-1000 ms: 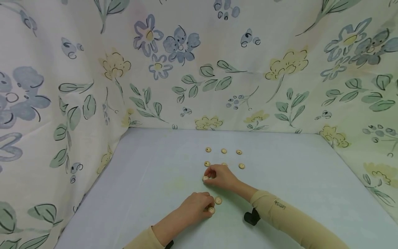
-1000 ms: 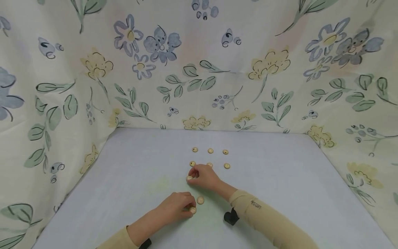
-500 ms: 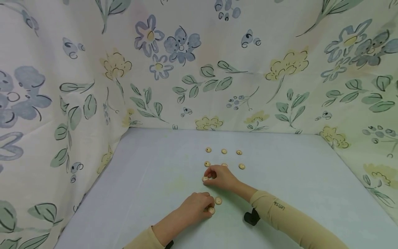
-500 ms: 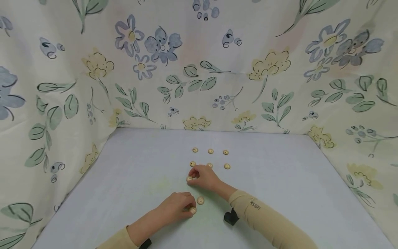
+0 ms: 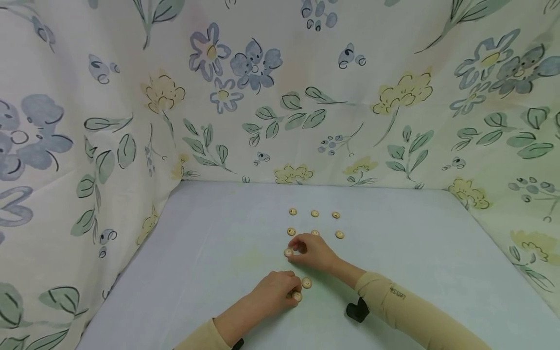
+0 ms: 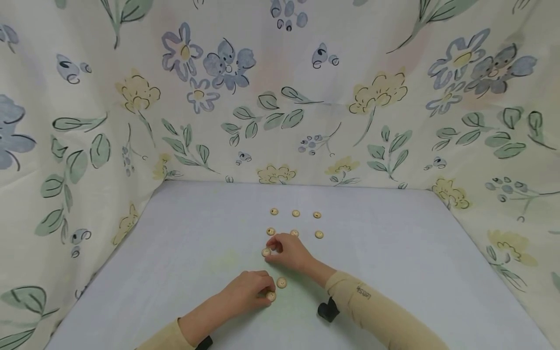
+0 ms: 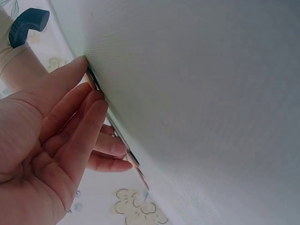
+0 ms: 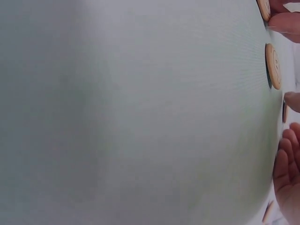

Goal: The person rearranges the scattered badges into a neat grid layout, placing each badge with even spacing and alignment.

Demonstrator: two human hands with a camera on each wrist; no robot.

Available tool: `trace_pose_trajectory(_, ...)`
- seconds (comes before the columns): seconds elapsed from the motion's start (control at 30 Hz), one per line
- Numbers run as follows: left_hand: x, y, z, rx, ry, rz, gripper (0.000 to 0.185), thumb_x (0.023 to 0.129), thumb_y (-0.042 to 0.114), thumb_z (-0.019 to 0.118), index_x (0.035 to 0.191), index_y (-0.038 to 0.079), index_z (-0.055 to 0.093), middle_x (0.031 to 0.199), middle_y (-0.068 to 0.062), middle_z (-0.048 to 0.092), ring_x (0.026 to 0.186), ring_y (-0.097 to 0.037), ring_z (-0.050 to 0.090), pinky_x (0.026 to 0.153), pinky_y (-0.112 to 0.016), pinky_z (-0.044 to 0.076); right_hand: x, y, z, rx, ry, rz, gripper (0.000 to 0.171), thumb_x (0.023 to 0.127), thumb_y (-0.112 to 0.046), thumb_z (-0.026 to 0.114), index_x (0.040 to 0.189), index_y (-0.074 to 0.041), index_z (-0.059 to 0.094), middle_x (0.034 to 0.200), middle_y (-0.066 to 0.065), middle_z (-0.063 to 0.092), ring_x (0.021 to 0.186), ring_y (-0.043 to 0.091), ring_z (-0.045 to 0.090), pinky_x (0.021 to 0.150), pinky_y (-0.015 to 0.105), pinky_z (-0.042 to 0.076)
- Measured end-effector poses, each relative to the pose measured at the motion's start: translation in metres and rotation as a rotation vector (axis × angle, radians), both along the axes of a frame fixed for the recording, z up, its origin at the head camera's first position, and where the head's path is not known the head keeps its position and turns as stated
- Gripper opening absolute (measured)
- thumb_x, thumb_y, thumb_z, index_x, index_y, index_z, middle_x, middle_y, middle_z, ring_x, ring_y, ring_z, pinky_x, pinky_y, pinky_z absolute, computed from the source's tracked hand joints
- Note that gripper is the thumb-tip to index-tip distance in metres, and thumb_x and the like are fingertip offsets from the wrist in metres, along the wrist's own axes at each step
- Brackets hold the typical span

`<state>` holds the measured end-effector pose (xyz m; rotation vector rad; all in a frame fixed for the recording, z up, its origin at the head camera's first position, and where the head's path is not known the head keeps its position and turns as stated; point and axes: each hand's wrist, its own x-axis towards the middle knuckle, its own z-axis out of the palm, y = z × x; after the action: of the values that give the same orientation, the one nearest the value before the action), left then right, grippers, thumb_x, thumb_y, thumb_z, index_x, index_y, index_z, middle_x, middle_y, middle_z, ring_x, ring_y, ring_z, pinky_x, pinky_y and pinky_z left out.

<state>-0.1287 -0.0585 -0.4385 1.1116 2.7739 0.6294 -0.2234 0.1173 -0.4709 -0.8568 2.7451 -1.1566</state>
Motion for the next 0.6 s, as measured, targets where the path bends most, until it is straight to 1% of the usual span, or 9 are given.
trace_pose_trajectory(0.1, 0.0, 0.0, 0.001, -0.001, -0.005, 0.002, 0.013, 0.079, 0.011, 0.078, 0.083, 0.014, 0.066, 0.073, 0.011, 0.05, 0.062, 0.001, 0.041, 0.063, -0.022, 0.038, 0.002, 0.002, -0.001, -0.006, 0.023, -0.002, 0.027, 0.08, -0.02, 0.081, 0.102, -0.01, 0.069, 0.09, -0.003, 0.065, 0.081, 0.011, 0.057, 0.073, 0.026, 0.049)
trace_pose_trajectory(0.3, 0.0, 0.0, 0.0, 0.002, 0.011, -0.004, 0.014, 0.078, 0.011, 0.078, 0.082, 0.014, 0.066, 0.072, 0.011, 0.05, 0.062, 0.001, 0.04, 0.062, -0.02, 0.037, 0.01, 0.011, 0.001, -0.043, 0.019, -0.015, 0.03, 0.08, -0.019, 0.081, 0.105, -0.009, 0.069, 0.092, -0.001, 0.066, 0.081, 0.015, 0.058, 0.073, 0.027, 0.049)
trace_pose_trajectory(0.6, -0.002, 0.0, -0.001, 0.009, 0.024, -0.004, 0.014, 0.077, 0.009, 0.078, 0.081, 0.014, 0.065, 0.072, 0.01, 0.05, 0.062, 0.001, 0.04, 0.06, -0.018, 0.036, 0.02, 0.027, 0.002, -0.059, -0.014, -0.047, 0.031, 0.081, -0.02, 0.08, 0.107, -0.01, 0.068, 0.093, -0.002, 0.066, 0.081, 0.011, 0.058, 0.072, 0.025, 0.05)
